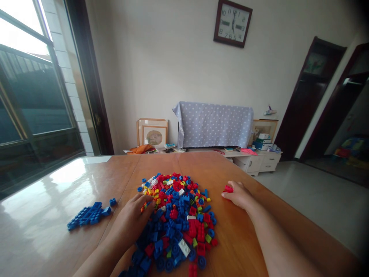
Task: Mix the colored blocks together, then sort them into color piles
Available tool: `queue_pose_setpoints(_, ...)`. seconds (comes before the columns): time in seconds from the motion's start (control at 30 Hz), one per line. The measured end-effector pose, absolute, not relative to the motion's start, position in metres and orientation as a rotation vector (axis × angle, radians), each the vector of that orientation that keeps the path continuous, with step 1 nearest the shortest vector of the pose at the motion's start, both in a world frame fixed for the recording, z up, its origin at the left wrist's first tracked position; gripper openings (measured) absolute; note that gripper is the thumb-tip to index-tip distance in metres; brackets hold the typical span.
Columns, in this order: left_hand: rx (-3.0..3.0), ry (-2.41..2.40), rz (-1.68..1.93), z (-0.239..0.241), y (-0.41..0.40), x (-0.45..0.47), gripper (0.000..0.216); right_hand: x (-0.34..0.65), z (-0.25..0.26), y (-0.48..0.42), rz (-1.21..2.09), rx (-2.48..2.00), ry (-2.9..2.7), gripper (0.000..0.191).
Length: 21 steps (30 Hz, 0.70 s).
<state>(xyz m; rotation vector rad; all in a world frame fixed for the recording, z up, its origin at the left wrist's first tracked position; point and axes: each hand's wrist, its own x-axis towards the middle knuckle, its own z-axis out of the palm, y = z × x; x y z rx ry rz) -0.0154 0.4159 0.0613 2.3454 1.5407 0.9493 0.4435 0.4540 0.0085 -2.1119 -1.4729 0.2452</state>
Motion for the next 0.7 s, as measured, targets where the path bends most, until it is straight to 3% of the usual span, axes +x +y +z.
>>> queue_pose_setpoints(0.23,2.353,1.530,0.938,0.062,0.415,-0.015,0.037,0.444,0.007,0.457,0.211,-2.099,-1.462,0.042)
queue_pose_setpoints(0.5,2.347,1.528,0.931,0.062,0.416,-0.015,0.037,0.434,0.029,0.445,0.261,-1.963,-1.439,0.033)
queue_pose_setpoints(0.7,2.329,1.530,0.917,0.063,0.414,-0.014,0.035,0.371,0.049,0.425,0.670,-1.680,-1.686,0.025)
